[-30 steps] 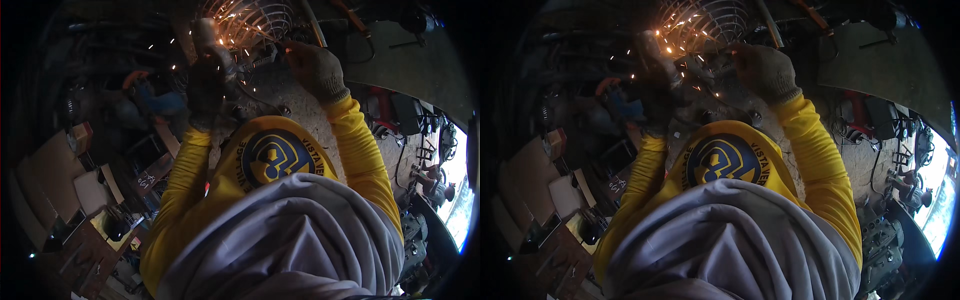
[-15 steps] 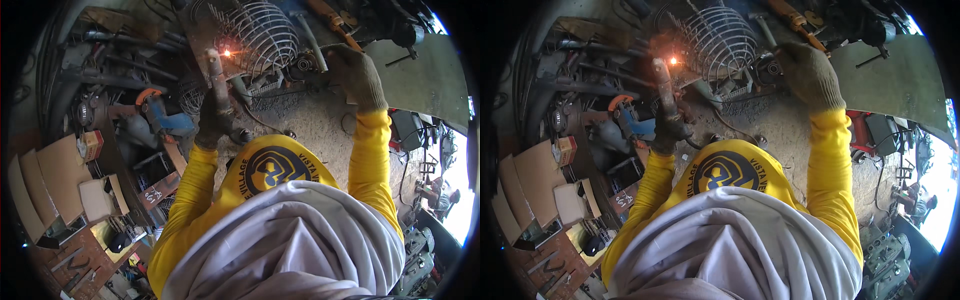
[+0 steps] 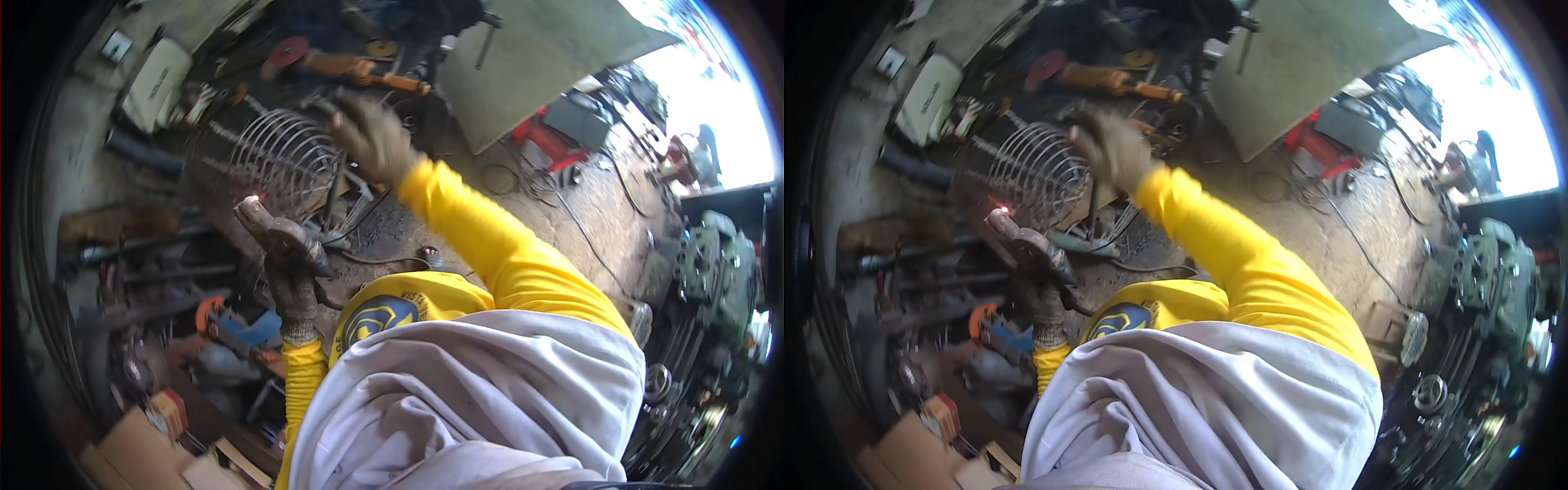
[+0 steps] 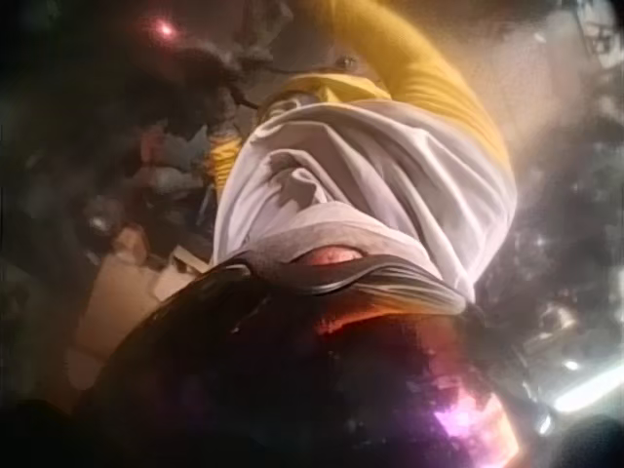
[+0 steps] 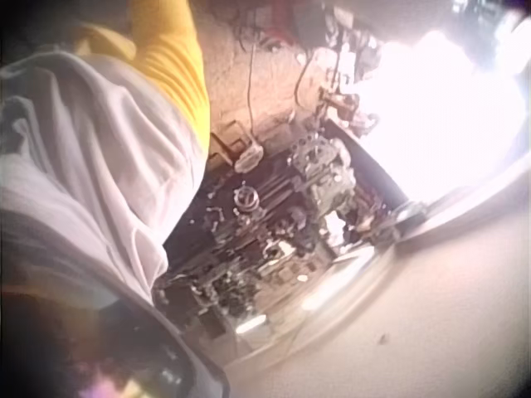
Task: The person hammers a circular wire metal frame on a workbench and then uses a welding rod to join the metal wire segments together.
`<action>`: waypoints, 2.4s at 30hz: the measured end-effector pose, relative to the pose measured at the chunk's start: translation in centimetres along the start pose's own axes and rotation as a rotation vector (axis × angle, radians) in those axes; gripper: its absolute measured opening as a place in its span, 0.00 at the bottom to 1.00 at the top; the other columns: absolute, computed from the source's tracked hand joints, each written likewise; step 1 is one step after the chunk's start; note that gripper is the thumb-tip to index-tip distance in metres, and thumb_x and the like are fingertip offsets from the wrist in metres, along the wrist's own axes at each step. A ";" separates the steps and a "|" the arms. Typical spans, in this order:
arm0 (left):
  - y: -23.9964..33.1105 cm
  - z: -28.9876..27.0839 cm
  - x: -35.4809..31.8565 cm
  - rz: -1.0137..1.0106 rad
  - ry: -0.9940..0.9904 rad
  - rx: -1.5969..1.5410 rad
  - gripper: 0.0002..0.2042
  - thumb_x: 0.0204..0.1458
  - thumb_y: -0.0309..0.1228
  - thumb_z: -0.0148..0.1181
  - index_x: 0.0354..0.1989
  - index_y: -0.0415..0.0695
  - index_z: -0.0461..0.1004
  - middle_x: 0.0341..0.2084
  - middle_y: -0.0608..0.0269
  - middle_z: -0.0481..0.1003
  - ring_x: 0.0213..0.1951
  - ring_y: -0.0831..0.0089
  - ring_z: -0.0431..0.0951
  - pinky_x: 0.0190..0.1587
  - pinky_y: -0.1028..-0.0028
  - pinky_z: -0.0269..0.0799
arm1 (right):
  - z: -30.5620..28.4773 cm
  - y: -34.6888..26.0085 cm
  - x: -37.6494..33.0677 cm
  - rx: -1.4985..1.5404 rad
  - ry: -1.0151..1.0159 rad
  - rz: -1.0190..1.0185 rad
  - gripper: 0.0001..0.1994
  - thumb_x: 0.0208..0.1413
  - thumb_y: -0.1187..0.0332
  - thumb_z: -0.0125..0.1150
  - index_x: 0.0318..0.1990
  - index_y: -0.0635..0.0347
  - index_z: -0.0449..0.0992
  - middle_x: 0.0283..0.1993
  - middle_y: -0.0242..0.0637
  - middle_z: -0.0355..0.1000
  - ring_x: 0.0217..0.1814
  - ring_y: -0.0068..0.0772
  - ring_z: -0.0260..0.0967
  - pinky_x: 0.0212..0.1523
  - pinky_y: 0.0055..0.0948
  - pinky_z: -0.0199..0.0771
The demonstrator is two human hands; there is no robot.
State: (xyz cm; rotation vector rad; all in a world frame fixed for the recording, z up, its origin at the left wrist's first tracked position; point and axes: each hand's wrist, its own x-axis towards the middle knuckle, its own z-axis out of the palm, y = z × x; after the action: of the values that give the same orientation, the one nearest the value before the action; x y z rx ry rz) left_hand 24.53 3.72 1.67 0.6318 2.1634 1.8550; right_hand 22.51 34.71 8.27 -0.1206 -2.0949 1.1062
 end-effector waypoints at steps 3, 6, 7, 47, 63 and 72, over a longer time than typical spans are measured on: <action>5.0 4.4 3.0 -0.016 -0.039 -0.298 0.22 0.60 0.30 0.61 0.61 0.39 0.66 0.48 0.58 0.75 0.51 0.65 0.77 0.57 0.67 0.72 | -2.6 -6.4 -8.5 0.293 -0.316 0.241 0.51 0.54 0.33 0.62 0.72 0.67 0.57 0.65 0.58 0.69 0.70 0.54 0.67 0.70 0.46 0.65; 9.3 9.5 4.9 -0.226 -0.303 -0.721 0.19 0.59 0.30 0.63 0.56 0.39 0.70 0.47 0.55 0.77 0.52 0.65 0.78 0.56 0.64 0.73 | -3.9 -11.0 -9.3 0.171 -0.159 0.673 0.62 0.41 0.41 0.78 0.77 0.60 0.45 0.69 0.62 0.62 0.74 0.56 0.61 0.73 0.43 0.60; 6.2 11.0 5.1 -0.153 -0.308 -0.620 0.17 0.59 0.30 0.63 0.54 0.38 0.71 0.46 0.55 0.78 0.51 0.65 0.78 0.56 0.64 0.73 | -4.6 -11.4 -9.0 0.169 -0.060 0.758 0.63 0.40 0.44 0.79 0.77 0.62 0.43 0.70 0.62 0.61 0.73 0.55 0.61 0.72 0.41 0.61; 15.3 34.7 15.0 0.086 -0.830 0.118 0.18 0.59 0.35 0.67 0.54 0.40 0.73 0.38 0.62 0.79 0.42 0.74 0.79 0.49 0.70 0.76 | -39.8 23.5 -17.9 -0.157 0.041 0.923 0.48 0.42 0.68 0.75 0.70 0.69 0.51 0.58 0.48 0.69 0.56 0.36 0.70 0.52 0.36 0.74; 12.1 25.1 60.9 0.205 -0.453 1.467 0.26 0.59 0.50 0.51 0.63 0.54 0.73 0.63 0.50 0.71 0.64 0.53 0.71 0.66 0.57 0.66 | -34.5 19.9 -25.6 -0.388 0.099 1.434 0.62 0.36 0.59 0.78 0.77 0.61 0.41 0.68 0.58 0.64 0.70 0.56 0.64 0.67 0.40 0.65; 13.4 27.2 66.6 0.399 -0.187 1.335 0.23 0.58 0.49 0.53 0.55 0.48 0.78 0.55 0.47 0.76 0.56 0.53 0.77 0.60 0.57 0.71 | -33.0 20.5 -23.1 -0.419 0.090 1.522 0.62 0.35 0.59 0.79 0.77 0.61 0.42 0.68 0.59 0.64 0.70 0.56 0.63 0.68 0.41 0.65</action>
State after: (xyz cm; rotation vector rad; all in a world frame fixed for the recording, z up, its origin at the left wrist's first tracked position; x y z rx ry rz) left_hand -20.03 59.63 17.19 1.4157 3.0252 0.1056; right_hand 55.57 60.39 -8.79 -2.1510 -1.9248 1.2768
